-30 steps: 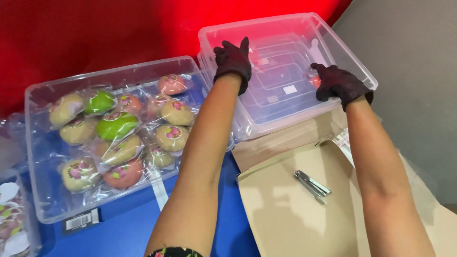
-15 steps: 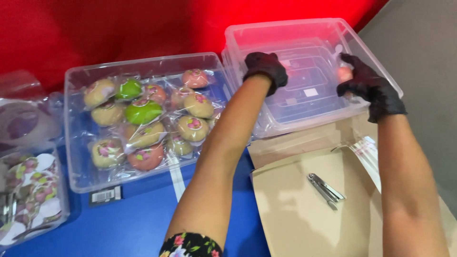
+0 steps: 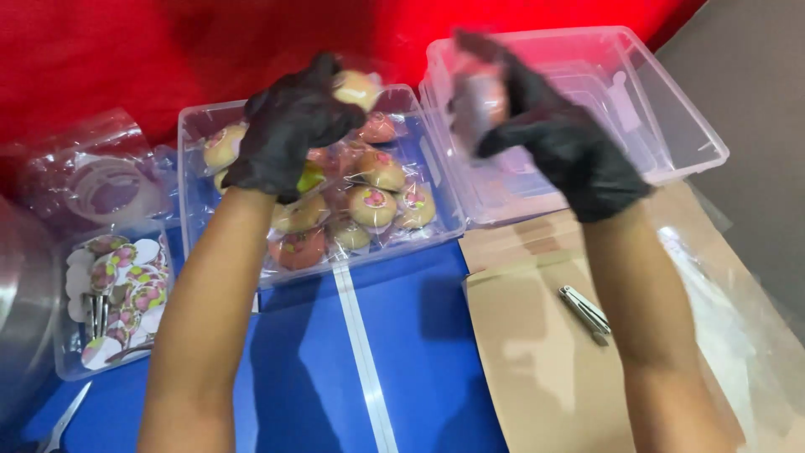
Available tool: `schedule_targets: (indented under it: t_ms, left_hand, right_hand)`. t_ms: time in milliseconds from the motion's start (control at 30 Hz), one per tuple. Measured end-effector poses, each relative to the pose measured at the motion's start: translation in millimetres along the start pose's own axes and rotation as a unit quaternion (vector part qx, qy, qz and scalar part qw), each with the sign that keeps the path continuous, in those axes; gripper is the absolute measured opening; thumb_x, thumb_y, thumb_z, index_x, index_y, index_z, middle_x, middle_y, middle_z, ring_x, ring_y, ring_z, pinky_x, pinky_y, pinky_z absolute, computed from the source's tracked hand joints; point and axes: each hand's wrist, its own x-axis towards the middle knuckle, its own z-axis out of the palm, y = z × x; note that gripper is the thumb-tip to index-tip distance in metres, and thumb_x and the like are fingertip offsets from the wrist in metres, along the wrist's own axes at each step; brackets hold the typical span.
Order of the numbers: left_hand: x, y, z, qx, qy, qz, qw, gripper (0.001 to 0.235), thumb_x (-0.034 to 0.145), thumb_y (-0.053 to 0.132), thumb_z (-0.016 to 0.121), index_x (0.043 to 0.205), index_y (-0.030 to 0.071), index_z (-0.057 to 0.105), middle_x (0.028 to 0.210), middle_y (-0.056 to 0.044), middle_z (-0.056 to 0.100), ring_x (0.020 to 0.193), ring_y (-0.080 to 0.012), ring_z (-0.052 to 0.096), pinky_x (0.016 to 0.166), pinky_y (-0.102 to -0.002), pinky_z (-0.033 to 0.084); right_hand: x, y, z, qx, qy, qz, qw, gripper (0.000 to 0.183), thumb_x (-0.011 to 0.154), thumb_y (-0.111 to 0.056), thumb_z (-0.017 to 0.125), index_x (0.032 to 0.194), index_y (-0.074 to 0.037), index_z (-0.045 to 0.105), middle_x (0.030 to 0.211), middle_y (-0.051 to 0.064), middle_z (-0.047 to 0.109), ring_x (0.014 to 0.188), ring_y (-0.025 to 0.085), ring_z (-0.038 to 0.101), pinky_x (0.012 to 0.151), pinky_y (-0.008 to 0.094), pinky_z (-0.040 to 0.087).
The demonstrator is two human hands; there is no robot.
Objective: Assembling a cardboard pastry box by folding the flaps and securing them with a handheld stapler.
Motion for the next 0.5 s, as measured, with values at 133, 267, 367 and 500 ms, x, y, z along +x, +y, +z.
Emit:
schedule_targets:
  t_ms: [133, 267, 367, 500]
  left_hand:
    - [11.4, -92.7, 54.1, 0.102, -0.029, -0.17, 0.98, 0.09, 0.079, 0.063, 0.062, 0.156, 0.028, 0.032, 0.142, -0.017, 0.052, 0.132, -0.0431, 0.05, 0.1, -0.058, 0.041]
    - [39.7, -128.7, 108.3, 0.177, -0.055, -0.222, 0.957, 0.101, 0.081, 0.067, 0.065, 0.164, 0.036, 0.017, 0.16, -0.028, 0.031, 0.148, -0.0507, 0.026, 0.106, -0.067, 0.033]
    - [31.9, -134.6, 141.7, 0.194, -0.036, -0.217, 0.956, 0.083, 0.09, 0.062, 0.051, 0.164, 0.037, 0.022, 0.164, -0.022, 0.026, 0.15, -0.0465, 0.019, 0.112, -0.067, 0.024]
    - [2.3, -96.9, 120.2, 0.164, -0.047, -0.192, 0.966, 0.078, 0.096, 0.052, 0.046, 0.165, 0.029, 0.019, 0.168, -0.021, 0.023, 0.154, -0.0433, 0.02, 0.117, -0.06, 0.024]
  right_hand:
    - [96.3, 139.8, 45.9, 0.155, -0.093, -0.047, 0.982, 0.107, 0.065, 0.003, 0.074, 0.16, -0.011, 0.027, 0.13, 0.03, 0.053, 0.117, 0.044, 0.061, 0.095, 0.044, 0.059]
    - [159.2, 206.4, 107.4, -0.242, 0.067, 0.085, 0.964, 0.1, 0.073, -0.054, 0.086, 0.157, -0.051, 0.031, 0.121, -0.005, 0.071, 0.122, 0.023, 0.065, 0.102, 0.041, 0.054]
    - [184.5, 241.1, 136.0, -0.366, 0.063, 0.113, 0.921, 0.077, 0.087, -0.051, 0.063, 0.157, -0.054, 0.031, 0.128, 0.008, 0.057, 0.122, 0.044, 0.057, 0.099, 0.052, 0.055]
    - [164.7, 221.0, 143.0, -0.413, 0.032, 0.055, 0.909, 0.081, 0.091, -0.045, 0.055, 0.163, -0.046, 0.02, 0.14, 0.016, 0.055, 0.128, 0.042, 0.058, 0.11, 0.046, 0.042]
